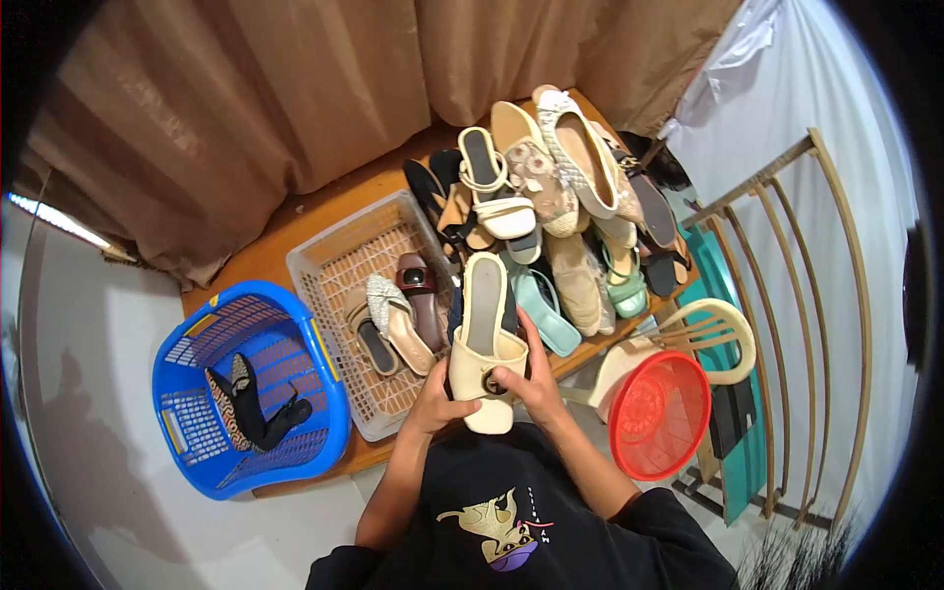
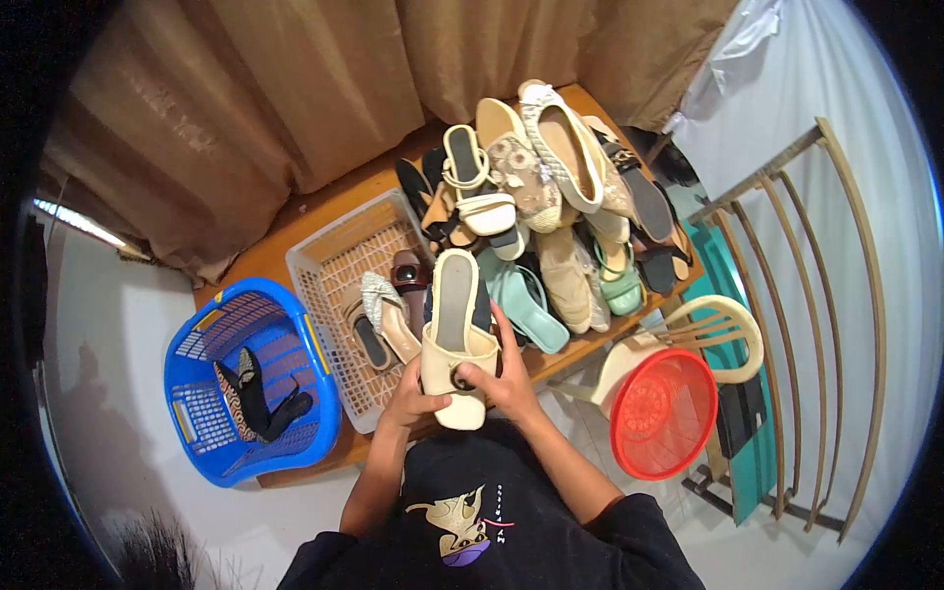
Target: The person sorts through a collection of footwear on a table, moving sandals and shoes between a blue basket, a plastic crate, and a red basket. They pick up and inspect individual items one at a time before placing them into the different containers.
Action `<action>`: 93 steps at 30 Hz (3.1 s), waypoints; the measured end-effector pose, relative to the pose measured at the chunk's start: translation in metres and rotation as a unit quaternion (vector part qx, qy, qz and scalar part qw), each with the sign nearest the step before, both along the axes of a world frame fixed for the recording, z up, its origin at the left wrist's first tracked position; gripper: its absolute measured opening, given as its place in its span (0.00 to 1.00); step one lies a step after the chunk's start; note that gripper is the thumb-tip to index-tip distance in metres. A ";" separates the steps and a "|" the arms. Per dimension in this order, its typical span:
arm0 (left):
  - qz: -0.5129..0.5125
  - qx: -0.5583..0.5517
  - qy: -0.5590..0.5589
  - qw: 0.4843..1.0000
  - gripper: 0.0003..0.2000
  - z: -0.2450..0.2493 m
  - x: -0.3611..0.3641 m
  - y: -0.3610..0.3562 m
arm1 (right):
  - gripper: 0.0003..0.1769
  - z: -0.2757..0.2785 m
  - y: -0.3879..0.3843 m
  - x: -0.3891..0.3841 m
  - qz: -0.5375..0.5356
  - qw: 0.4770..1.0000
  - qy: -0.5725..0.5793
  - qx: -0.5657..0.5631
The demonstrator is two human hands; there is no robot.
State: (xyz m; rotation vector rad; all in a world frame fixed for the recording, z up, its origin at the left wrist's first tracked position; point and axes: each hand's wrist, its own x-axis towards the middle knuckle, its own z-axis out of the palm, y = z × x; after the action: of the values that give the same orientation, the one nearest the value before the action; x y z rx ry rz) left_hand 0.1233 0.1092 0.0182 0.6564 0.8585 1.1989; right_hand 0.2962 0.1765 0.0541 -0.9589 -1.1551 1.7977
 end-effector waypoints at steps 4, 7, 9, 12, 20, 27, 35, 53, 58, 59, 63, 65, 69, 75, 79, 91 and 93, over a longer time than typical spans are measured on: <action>0.043 0.012 0.007 0.999 0.36 0.003 0.048 0.020 | 0.64 0.024 0.006 0.032 0.002 0.997 -0.039 0.066; 0.022 0.045 0.003 0.999 0.34 0.018 0.073 0.038 | 0.64 0.030 0.016 0.058 -0.021 0.994 -0.045 0.096; -0.004 0.073 -0.058 0.996 0.35 0.025 0.086 0.051 | 0.63 0.035 0.020 0.074 -0.052 0.991 -0.033 0.123; -0.015 0.086 -0.004 0.996 0.37 0.032 0.111 0.072 | 0.58 0.030 0.034 0.103 -0.080 0.988 0.007 0.131; -0.060 0.044 -0.026 0.997 0.49 0.021 0.225 0.155 | 0.42 0.032 0.129 0.209 -0.107 0.990 -0.001 0.091; -0.022 0.026 0.092 0.995 0.48 0.012 0.309 0.238 | 0.31 0.029 0.238 0.292 -0.136 0.983 -0.089 0.084; 0.128 0.014 0.051 0.990 0.33 0.017 0.343 0.300 | 0.34 0.009 0.336 0.297 -0.032 0.995 -0.097 -0.003; 0.245 -0.046 0.028 0.968 0.31 -0.005 0.343 0.322 | 0.33 0.024 0.373 0.259 0.100 0.840 -0.468 0.254; 0.240 -0.014 0.019 0.970 0.34 -0.013 0.341 0.317 | 0.34 0.003 0.370 0.259 0.064 0.874 -0.394 0.276; 0.244 -0.015 0.018 0.969 0.34 -0.015 0.341 0.315 | 0.34 0.002 0.369 0.259 0.055 0.873 -0.392 0.285; 0.224 0.024 0.024 0.974 0.38 -0.014 0.337 0.308 | 0.35 -0.004 0.368 0.259 0.053 0.870 -0.388 0.300; 0.185 0.032 0.046 0.981 0.43 -0.020 0.334 0.301 | 0.37 -0.005 0.366 0.256 0.033 0.858 -0.381 0.343; 0.150 -0.015 0.052 0.987 0.44 -0.007 0.324 0.287 | 0.42 0.023 0.337 0.241 0.016 0.820 -0.420 0.389; 0.125 0.014 0.062 0.990 0.37 -0.003 0.301 0.240 | 0.34 0.042 0.270 0.217 0.023 0.738 -0.464 0.489; 0.191 0.032 0.081 0.978 0.29 -0.002 0.267 0.181 | 0.29 0.028 0.228 0.188 0.075 0.780 -0.363 0.504; 0.354 -0.072 0.222 0.906 0.15 -0.049 0.091 0.005 | 0.25 -0.047 0.075 0.027 0.287 0.849 -0.175 0.407; 0.332 -0.079 0.304 0.889 0.16 -0.076 0.055 -0.013 | 0.27 -0.081 0.050 -0.009 0.296 0.875 -0.182 0.337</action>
State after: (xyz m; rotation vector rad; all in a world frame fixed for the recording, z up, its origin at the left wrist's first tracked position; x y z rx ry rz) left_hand 0.1782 0.0963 -0.0579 0.6301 1.7979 1.5255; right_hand 0.2875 0.2263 -0.0273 -0.5473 -2.3160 1.4518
